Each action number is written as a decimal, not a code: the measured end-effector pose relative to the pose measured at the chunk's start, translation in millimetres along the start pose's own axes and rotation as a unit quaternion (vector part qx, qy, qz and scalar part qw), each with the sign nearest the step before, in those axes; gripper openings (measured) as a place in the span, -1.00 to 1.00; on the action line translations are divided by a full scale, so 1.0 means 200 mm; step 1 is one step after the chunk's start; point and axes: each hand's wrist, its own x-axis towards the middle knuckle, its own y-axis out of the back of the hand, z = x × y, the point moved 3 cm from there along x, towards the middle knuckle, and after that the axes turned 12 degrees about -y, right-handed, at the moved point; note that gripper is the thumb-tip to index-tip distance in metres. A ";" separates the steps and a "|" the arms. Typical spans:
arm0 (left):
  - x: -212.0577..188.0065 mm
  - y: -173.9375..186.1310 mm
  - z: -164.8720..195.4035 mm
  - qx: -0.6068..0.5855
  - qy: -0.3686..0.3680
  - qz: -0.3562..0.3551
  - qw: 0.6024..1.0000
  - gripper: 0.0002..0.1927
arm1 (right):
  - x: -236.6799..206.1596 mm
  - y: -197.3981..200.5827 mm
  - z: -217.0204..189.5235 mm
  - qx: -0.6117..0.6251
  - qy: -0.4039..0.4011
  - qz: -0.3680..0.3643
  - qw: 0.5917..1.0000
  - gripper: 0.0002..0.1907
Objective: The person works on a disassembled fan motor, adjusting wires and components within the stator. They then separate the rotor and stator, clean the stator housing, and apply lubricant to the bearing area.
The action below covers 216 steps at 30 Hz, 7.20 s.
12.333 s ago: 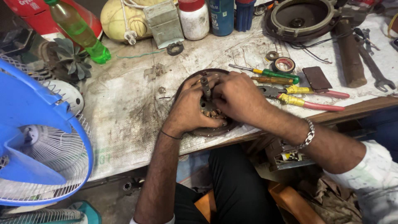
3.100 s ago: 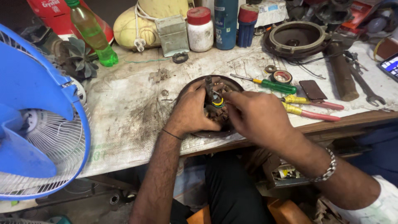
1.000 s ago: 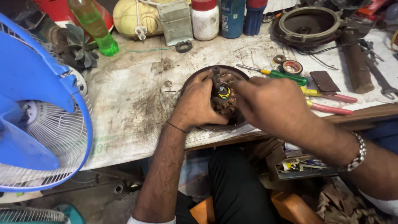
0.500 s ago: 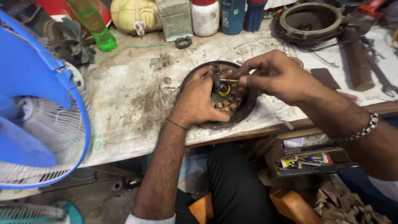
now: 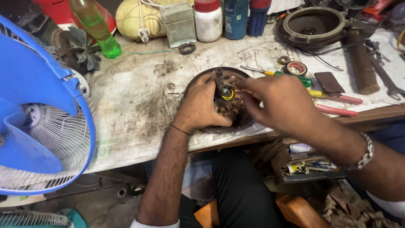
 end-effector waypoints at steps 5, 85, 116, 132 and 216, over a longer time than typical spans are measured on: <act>-0.02 0.02 0.03 -0.030 -0.042 0.009 0.999 0.08 | 0.02 -0.04 -0.19 -0.227 0.046 -0.072 0.970 -0.80; -0.02 0.00 -0.01 -0.019 -0.034 0.009 0.999 0.04 | -0.05 -0.17 0.01 0.395 -0.244 -0.032 0.885 -0.76; -0.02 -0.02 -0.04 0.024 -0.005 0.006 1.000 0.09 | -0.09 -0.16 0.25 0.365 -0.259 -0.032 0.894 -0.72; -0.03 0.04 0.03 -0.037 0.002 0.034 0.999 0.36 | -0.01 -0.24 0.37 -0.025 -0.287 0.094 0.953 -0.66; -0.43 0.48 -0.40 -0.124 0.220 0.369 0.895 0.17 | 0.07 -0.39 0.30 0.280 -0.153 0.118 0.940 -0.53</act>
